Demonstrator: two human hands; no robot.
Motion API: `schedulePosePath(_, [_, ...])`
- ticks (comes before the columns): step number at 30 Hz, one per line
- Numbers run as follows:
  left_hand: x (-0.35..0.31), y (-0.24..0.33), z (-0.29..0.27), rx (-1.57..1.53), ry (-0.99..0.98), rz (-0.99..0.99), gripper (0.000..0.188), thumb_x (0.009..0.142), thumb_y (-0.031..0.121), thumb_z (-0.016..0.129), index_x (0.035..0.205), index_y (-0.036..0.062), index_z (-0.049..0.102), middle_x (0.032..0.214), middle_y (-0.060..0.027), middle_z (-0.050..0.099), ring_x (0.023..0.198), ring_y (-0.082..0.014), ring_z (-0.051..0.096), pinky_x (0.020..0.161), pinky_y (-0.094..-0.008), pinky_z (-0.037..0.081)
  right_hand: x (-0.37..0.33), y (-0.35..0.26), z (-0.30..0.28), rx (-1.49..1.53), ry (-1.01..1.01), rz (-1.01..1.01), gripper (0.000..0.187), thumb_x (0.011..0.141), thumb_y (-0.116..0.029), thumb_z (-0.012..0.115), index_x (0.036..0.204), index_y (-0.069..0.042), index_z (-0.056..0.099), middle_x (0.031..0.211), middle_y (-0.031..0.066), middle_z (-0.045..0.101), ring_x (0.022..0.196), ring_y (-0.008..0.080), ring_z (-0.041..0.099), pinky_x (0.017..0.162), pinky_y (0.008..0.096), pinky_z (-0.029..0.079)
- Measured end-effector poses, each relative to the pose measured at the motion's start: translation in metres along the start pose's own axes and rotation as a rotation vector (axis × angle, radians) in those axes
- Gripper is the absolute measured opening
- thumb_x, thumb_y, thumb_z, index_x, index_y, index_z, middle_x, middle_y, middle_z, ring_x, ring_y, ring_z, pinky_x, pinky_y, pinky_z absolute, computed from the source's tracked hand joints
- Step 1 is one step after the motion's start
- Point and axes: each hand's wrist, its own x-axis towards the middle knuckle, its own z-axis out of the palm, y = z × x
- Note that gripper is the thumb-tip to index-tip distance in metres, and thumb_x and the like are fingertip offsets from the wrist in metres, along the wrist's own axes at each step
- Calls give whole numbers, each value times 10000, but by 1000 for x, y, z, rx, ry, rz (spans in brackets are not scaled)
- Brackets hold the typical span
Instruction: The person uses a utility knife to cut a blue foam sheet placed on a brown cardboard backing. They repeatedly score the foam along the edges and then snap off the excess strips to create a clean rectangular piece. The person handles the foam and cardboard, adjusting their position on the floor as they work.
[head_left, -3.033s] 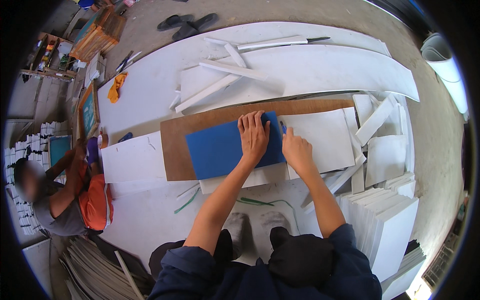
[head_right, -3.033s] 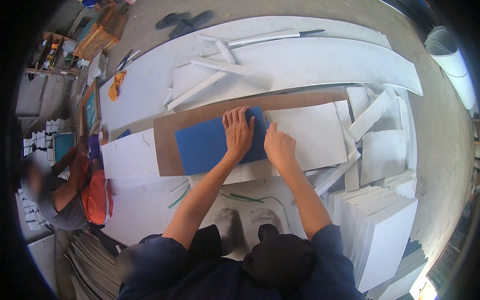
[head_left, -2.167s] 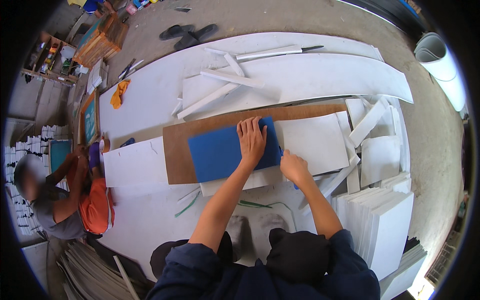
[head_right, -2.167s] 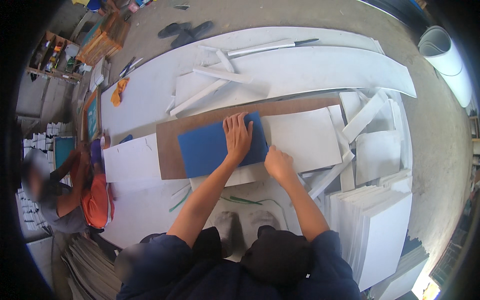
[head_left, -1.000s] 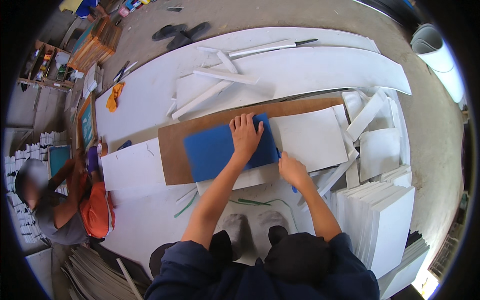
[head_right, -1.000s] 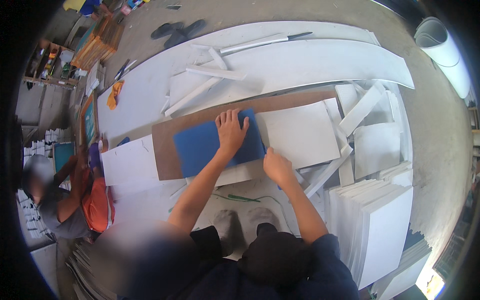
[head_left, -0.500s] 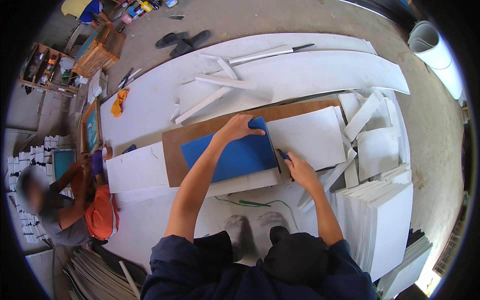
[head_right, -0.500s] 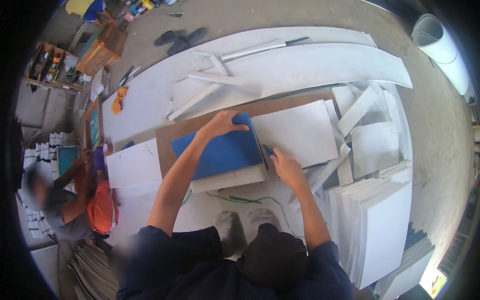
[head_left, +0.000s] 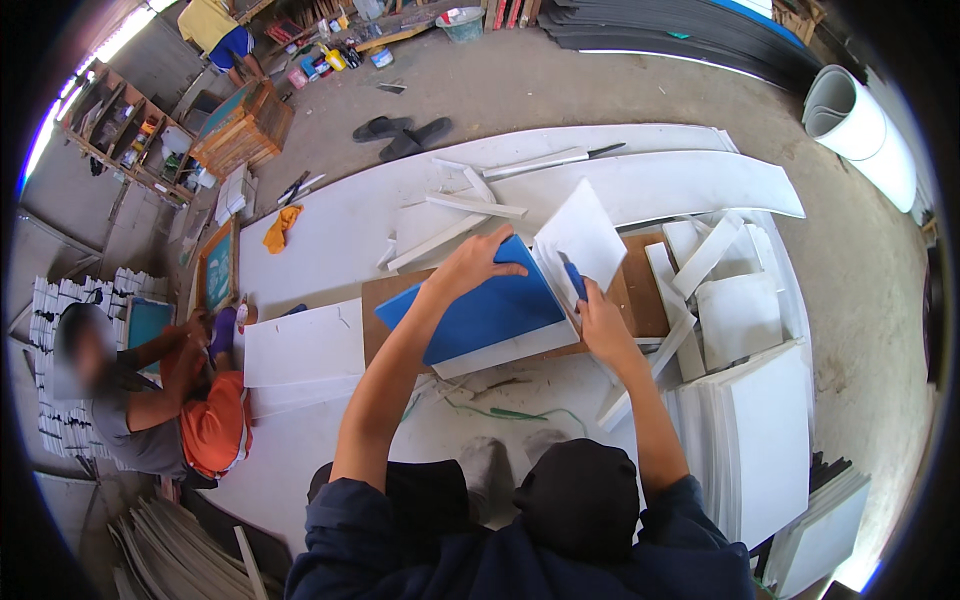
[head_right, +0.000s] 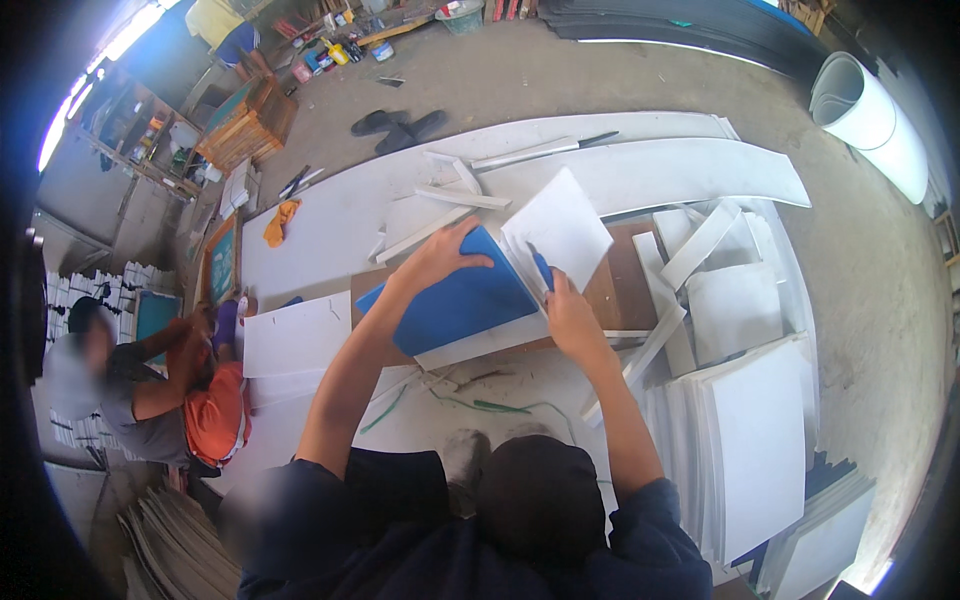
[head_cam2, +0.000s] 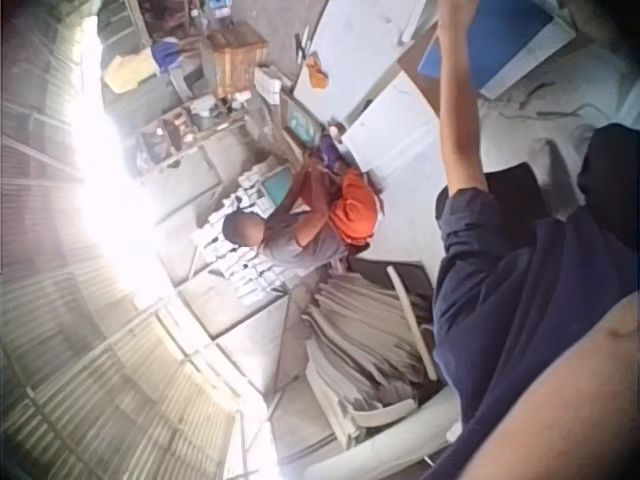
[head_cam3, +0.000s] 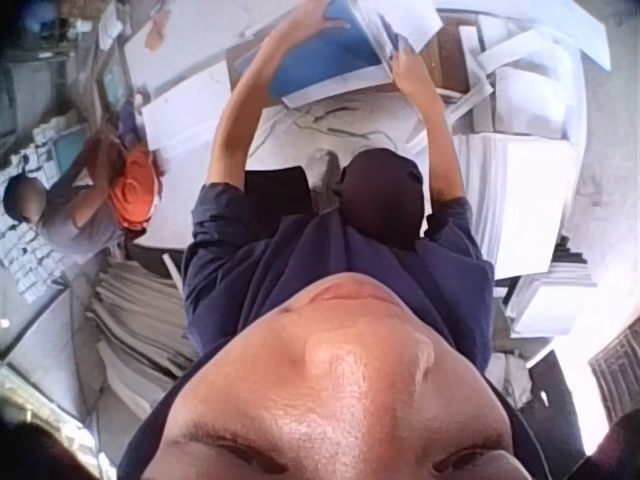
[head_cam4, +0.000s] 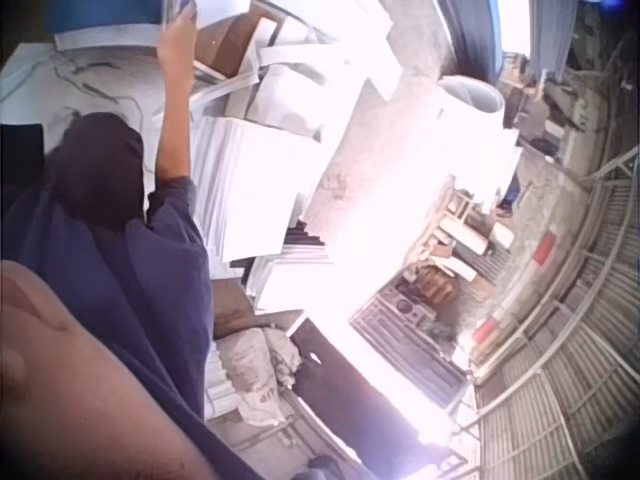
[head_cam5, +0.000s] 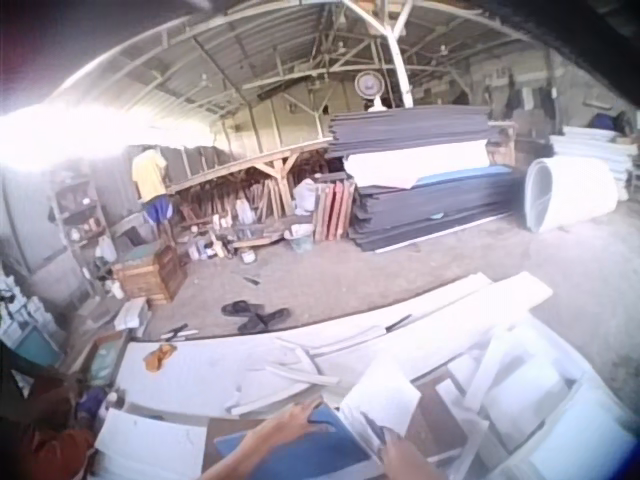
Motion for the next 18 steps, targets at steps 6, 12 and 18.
schedulePosePath(6, [-8, 6, 6, 98, 81, 31, 539, 690, 337, 727, 1028, 13, 460, 738, -199, 567, 721, -393, 532, 640, -394, 430, -3, -31, 10, -331, -3, -20, 294, 914, -169, 370, 1173, -34, 343, 879, 213, 567, 689, 399, 595, 603, 483, 481])
schedulePosePath(12, [-9, -6, 9, 96, 120, 36, 529, 695, 348, 719, 1010, 17, 450, 694, -205, 557, 693, -394, 534, 612, -405, 426, 16, -29, 20, -365, 4, -44, 158, 920, -163, 357, 1019, -42, 382, 745, 174, 575, 598, 373, 596, 516, 442, 485])
schedulePosePath(18, [-24, -22, 13, 119, 42, -156, 537, 693, 325, 728, 1028, 1, 463, 723, -219, 571, 701, -387, 549, 634, -394, 430, 28, -31, 29, -380, -102, -67, 157, 905, -145, 380, 1022, -40, 387, 724, 182, 567, 609, 369, 600, 531, 442, 490])
